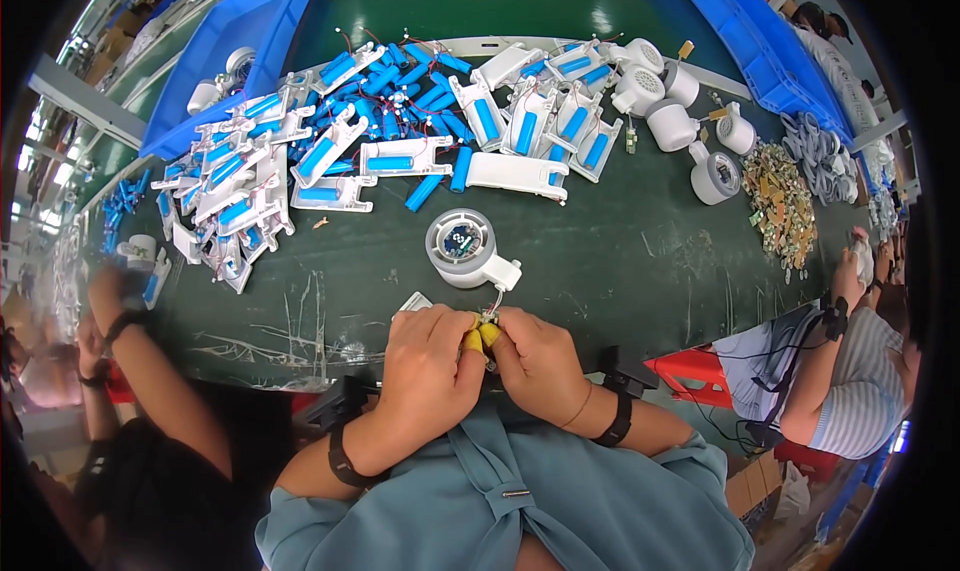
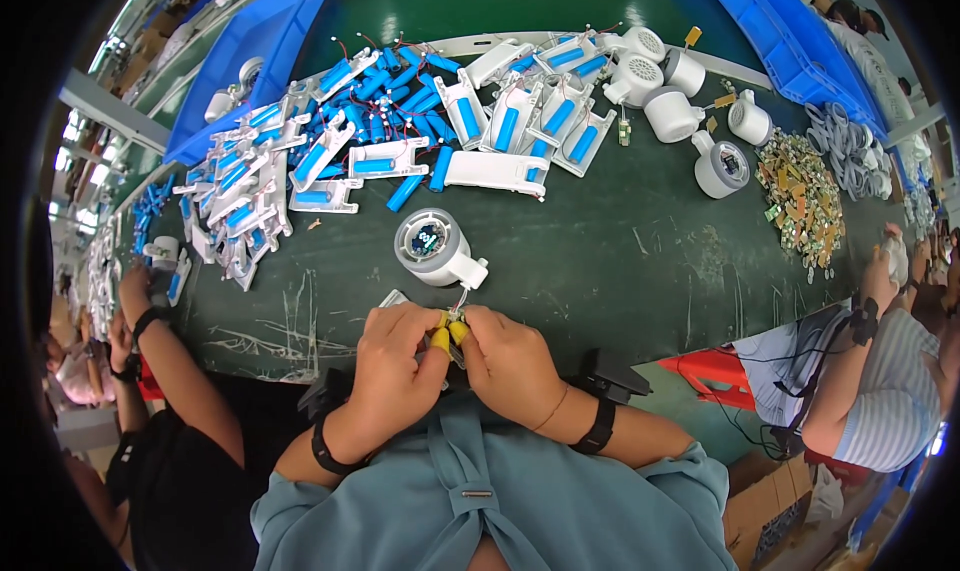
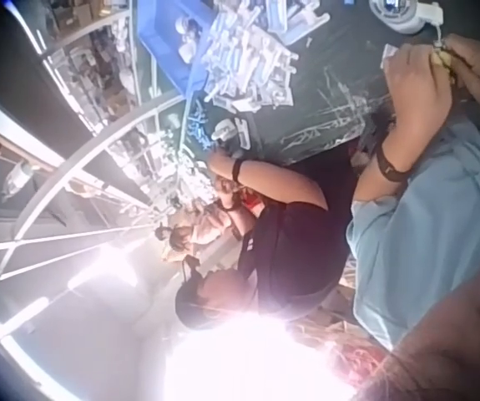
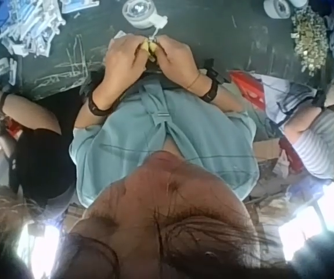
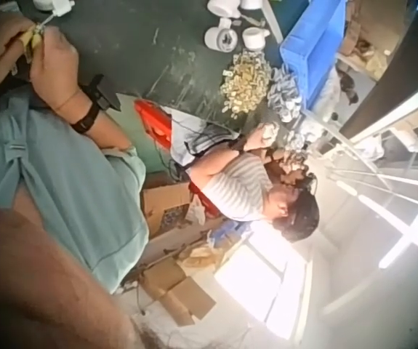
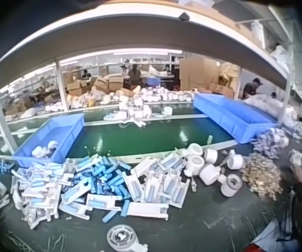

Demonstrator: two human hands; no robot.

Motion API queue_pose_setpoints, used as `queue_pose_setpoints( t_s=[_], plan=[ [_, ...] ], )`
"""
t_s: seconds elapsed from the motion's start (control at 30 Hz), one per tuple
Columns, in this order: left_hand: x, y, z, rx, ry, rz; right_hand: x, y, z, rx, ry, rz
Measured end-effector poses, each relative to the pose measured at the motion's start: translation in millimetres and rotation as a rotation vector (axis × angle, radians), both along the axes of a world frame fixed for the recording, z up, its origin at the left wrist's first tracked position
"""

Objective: Assembling small electronic components by snapping together plastic housings and yellow clips at a factory workbench.

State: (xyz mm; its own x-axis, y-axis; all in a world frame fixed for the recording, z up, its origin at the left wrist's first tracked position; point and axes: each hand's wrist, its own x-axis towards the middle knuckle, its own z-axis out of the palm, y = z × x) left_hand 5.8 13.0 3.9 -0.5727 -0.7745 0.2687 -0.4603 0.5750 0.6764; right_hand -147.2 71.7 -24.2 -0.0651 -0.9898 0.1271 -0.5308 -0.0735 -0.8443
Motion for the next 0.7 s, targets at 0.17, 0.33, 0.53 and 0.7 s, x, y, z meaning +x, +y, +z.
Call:
queue_pose_setpoints(
  t_s=[0.17,0.33,0.53,0.7],
  plan=[
    [-3.9,3.3,-2.2,0.003,0.021,0.026,0.7,0.8,-0.6,-0.047,0.059,-0.007],
    [-6.6,0.2,-3.2,-0.116,0.025,-0.035,0.4,1.0,0.1,-0.052,0.053,-0.012],
    [5.7,-20.0,2.9,-0.009,0.013,-0.143,0.1,-0.4,-5.5,-0.014,-0.072,-0.035],
    [10.5,-16.4,-1.3,0.076,0.073,-0.100,-0.1,-0.4,-1.3,-0.076,-0.055,-0.013]
  ],
)
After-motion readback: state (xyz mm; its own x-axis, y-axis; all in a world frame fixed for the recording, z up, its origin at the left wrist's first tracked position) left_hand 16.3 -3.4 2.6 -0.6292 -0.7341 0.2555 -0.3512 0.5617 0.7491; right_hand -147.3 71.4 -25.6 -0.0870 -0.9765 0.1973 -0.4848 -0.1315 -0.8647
